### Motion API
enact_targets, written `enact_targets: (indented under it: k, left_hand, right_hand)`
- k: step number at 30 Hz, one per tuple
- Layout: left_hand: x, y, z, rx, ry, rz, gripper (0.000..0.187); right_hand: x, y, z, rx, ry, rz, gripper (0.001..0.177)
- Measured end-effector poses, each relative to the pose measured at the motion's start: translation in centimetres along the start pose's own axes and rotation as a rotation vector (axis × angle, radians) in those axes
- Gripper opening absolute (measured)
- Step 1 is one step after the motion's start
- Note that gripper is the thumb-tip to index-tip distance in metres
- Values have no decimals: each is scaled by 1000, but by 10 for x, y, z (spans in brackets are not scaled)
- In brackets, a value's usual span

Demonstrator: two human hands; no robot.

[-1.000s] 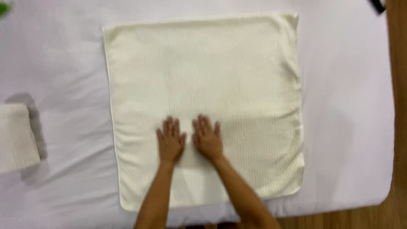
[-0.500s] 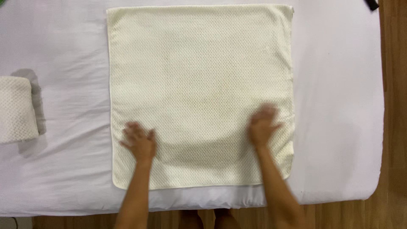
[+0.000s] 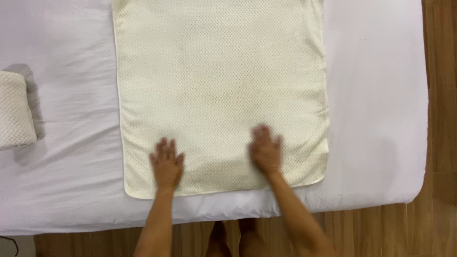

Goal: The person unfolds a white textured towel on a bed, smooths it out, and folds it into a compact roll. The person then carries the rolled towel to the bathroom and places it on the sink counter.

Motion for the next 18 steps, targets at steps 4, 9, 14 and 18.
enact_targets:
  k: [4, 9, 14, 18]
  left_hand:
    - [-70, -18, -24, -55, -114, 15, 73]
    - [-73, -21, -20, -80, -147, 187, 76]
    - [34, 7, -30, 4, 320, -188, 61]
    - [57, 26, -59, -180, 378, 70, 64]
  right_hand:
    - [88, -32, -38, 51, 249, -15, 61]
    - [89, -39, -46, 17, 434, 75, 62]
    - [-109, 0, -32, -77, -29, 250, 61]
    - [-148, 12, -61, -167, -246, 159, 62]
Point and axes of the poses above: each hand's wrist, its own z-axis towards the middle knuckle, its own y-axis out of the palm, x = y × z, the point moved 7 cm from there along z, towards the middle knuckle, and after that the axes turned 5 degrees about -y, right-handed, at the moved point
